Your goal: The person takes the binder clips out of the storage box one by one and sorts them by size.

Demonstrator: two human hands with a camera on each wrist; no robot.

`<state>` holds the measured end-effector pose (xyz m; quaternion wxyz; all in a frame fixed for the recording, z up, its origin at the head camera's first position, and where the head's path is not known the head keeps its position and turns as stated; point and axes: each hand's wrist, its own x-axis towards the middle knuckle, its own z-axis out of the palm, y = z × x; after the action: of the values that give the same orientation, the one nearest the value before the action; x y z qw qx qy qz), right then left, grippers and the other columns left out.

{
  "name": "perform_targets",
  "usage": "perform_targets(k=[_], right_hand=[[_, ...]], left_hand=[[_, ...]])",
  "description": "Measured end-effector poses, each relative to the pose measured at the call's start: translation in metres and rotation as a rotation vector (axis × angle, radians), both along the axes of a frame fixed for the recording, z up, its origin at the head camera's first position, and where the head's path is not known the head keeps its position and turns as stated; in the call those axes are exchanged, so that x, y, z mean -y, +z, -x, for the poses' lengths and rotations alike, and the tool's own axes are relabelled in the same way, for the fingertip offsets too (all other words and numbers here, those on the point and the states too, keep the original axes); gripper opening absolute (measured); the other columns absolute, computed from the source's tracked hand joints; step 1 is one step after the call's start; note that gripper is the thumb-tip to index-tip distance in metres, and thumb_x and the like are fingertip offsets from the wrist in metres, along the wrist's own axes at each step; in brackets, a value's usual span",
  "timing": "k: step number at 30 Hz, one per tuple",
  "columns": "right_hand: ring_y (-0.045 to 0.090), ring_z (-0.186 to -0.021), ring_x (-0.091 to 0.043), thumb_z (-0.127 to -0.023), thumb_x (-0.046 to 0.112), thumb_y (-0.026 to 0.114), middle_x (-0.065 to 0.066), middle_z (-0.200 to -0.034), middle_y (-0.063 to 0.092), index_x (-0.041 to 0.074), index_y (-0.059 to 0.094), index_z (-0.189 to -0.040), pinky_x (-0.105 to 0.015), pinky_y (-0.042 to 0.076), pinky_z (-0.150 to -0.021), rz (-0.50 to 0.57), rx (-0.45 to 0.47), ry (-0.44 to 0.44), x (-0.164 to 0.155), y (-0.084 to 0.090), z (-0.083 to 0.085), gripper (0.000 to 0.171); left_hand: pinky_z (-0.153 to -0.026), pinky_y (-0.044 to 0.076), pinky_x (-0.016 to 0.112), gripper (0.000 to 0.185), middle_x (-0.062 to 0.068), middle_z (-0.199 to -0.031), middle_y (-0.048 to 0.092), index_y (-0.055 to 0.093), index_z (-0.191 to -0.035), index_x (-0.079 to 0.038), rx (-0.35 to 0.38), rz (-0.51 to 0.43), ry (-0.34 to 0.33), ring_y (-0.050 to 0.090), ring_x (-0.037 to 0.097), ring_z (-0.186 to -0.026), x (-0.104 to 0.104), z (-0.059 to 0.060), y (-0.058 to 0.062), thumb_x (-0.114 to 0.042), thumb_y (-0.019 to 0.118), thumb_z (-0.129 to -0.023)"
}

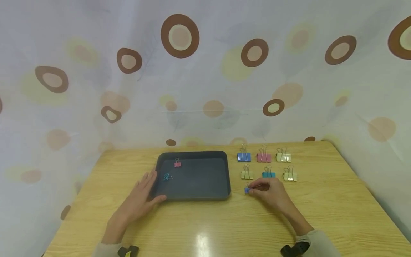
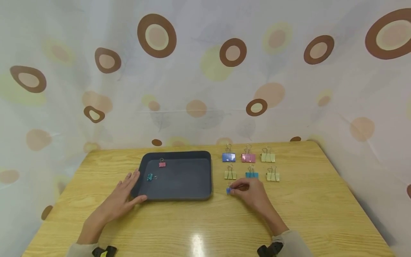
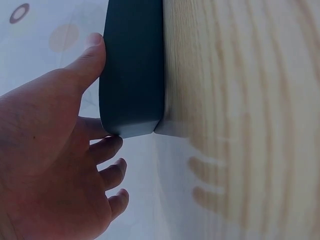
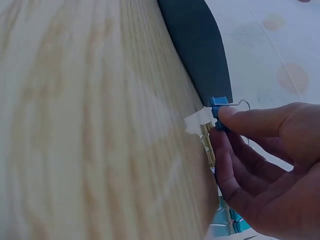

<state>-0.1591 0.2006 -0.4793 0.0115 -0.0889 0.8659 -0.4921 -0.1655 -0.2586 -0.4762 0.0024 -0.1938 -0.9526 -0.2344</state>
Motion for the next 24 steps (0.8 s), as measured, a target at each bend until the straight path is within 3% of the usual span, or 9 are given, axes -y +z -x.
perform_targets(k=[15,24], right_hand=[[0.070,-0.076,-0.014,-0.086,0.007,0.082,-0.004,-0.089,0.076,0.004,0.079,-0.095,-0.023,0.057,-0.068,-0.090,-0.015,-0.029,0.0046,-0.0042,0.0027,0.010],[0.072,-0.092,-0.022,-0.092,0.011,0.077,-0.010,-0.102,0.077,0.000,0.077,-0.108,-0.028,0.058,-0.079,-0.059,0.031,-0.049,0.0024,0.0039,0.0003,0.019]], left_hand=[[-0.120,0.015,0.068,0.093,0.022,-0.167,0.020,0.024,-0.160,0.005,0.007,-0.005,-0.001,0.016,0.047,-0.153,0.0025,-0.0020,0.0013,-0.052,0.064,-0.098],[-0.120,0.014,0.068,0.093,0.021,-0.167,0.020,0.024,-0.160,0.005,0.004,-0.007,-0.002,0.016,0.047,-0.153,0.0019,-0.0010,-0.0005,-0.052,0.064,-0.098]])
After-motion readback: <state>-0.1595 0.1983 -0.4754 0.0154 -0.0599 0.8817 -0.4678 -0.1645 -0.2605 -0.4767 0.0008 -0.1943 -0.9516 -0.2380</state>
